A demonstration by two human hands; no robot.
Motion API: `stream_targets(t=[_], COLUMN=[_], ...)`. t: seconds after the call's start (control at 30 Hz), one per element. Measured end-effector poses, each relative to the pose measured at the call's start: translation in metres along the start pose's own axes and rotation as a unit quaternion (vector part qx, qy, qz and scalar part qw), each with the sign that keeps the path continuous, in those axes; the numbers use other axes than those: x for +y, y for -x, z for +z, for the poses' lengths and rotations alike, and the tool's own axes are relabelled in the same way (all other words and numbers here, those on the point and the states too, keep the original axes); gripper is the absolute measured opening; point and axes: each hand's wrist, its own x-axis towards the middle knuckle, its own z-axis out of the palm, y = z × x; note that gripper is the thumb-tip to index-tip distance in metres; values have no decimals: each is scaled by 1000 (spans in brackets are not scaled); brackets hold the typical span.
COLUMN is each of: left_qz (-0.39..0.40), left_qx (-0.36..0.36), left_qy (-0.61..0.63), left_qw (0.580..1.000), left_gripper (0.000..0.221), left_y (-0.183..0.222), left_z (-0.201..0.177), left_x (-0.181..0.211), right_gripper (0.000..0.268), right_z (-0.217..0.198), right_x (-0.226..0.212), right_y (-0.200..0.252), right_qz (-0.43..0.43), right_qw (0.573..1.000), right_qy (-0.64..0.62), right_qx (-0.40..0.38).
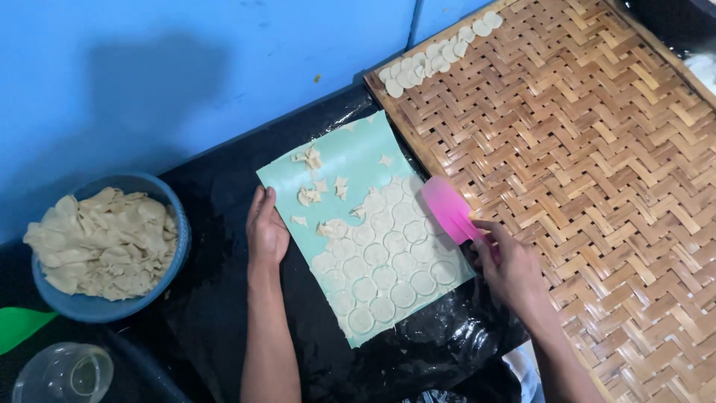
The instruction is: Arranging small circular pieces of dough onto a woven bamboo drying tray.
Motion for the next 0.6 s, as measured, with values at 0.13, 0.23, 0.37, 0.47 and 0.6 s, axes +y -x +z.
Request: stream_targets(t=[0.13,0.23,0.37,0.47,0.6], left_qz=[-13,-32,-32,-33,-35], left_qx=[30,16,11,14,10], left_qy=[15,31,31,36,47], left_qw=[999,999,999,999,998], left_gripper=[30,39,41,41,40], left_y=[-1,0,-1,-1,-4], left_z=[-16,-13,-10,-11,-18], left_x=[-8,-4,-2,-2,-6], right_gripper=[32,31,28,31,34], right_z=[15,19,30,34,37], right_x=[-7,-26,-31,-35,-38], right_y=[-8,-11,-17,-23,-29], right_qz=[-76,-49,-86,-85,-143], right_qw=[997,998,993,992,987], right_qy=[25,20,73,93,73], right_qx=[15,-25,-18,-13,0])
